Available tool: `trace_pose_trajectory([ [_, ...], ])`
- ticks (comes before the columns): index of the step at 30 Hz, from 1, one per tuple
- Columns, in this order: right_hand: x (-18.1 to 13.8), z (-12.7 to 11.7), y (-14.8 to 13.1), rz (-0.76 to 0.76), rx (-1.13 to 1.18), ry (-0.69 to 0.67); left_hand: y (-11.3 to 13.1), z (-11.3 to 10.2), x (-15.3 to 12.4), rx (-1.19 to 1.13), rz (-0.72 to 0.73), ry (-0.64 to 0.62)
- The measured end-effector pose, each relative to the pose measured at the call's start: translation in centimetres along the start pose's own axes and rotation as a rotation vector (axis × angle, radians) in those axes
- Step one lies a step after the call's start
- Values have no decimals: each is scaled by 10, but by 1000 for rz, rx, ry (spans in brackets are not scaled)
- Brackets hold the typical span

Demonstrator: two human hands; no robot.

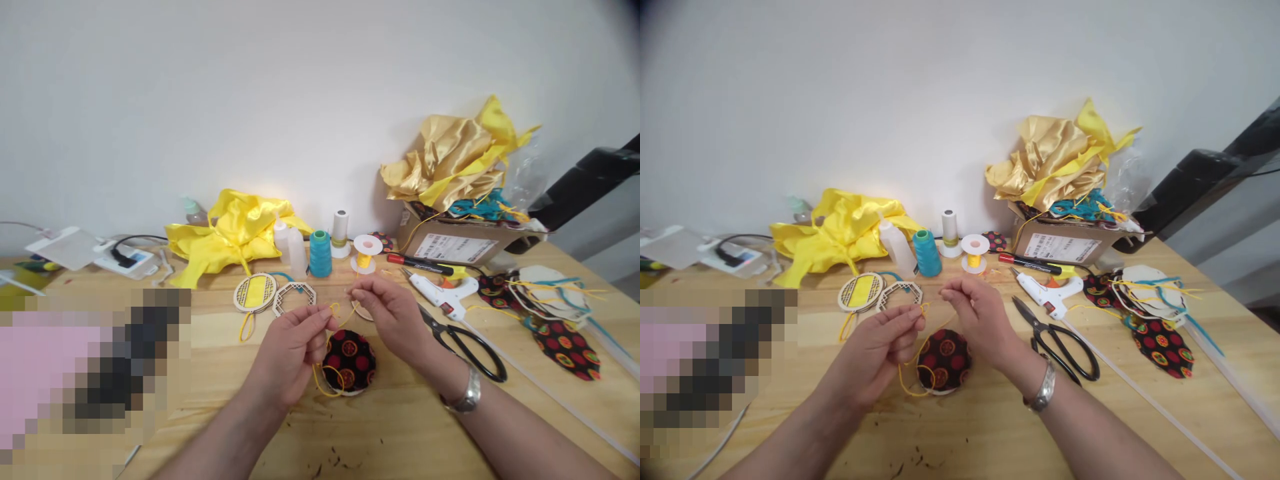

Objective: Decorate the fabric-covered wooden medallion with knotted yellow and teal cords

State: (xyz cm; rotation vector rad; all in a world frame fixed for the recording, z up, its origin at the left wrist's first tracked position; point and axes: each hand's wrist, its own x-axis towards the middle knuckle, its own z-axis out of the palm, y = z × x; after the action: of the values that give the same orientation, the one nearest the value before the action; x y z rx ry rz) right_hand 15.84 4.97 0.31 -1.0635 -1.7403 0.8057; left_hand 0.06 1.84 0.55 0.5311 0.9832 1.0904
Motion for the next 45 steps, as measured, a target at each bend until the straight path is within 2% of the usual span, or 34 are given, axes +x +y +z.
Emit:
trace_pose_trajectory([
  [3,2,2,0,184,139,-125,0,0,0,17,9,-12],
  [6,1,3,-1,212,168,-140,0,0,0,30,21,-1],
  [22,-1,1,-5,48,64,-138,-1,3,-2,83,-38,-46],
  [38,-3,3,-4,43,80,-102,-1,4,-3,131,-40,-54],
  [45,-1,4,1,56,82,-71,3,1,-2,49,-20,-36],
])
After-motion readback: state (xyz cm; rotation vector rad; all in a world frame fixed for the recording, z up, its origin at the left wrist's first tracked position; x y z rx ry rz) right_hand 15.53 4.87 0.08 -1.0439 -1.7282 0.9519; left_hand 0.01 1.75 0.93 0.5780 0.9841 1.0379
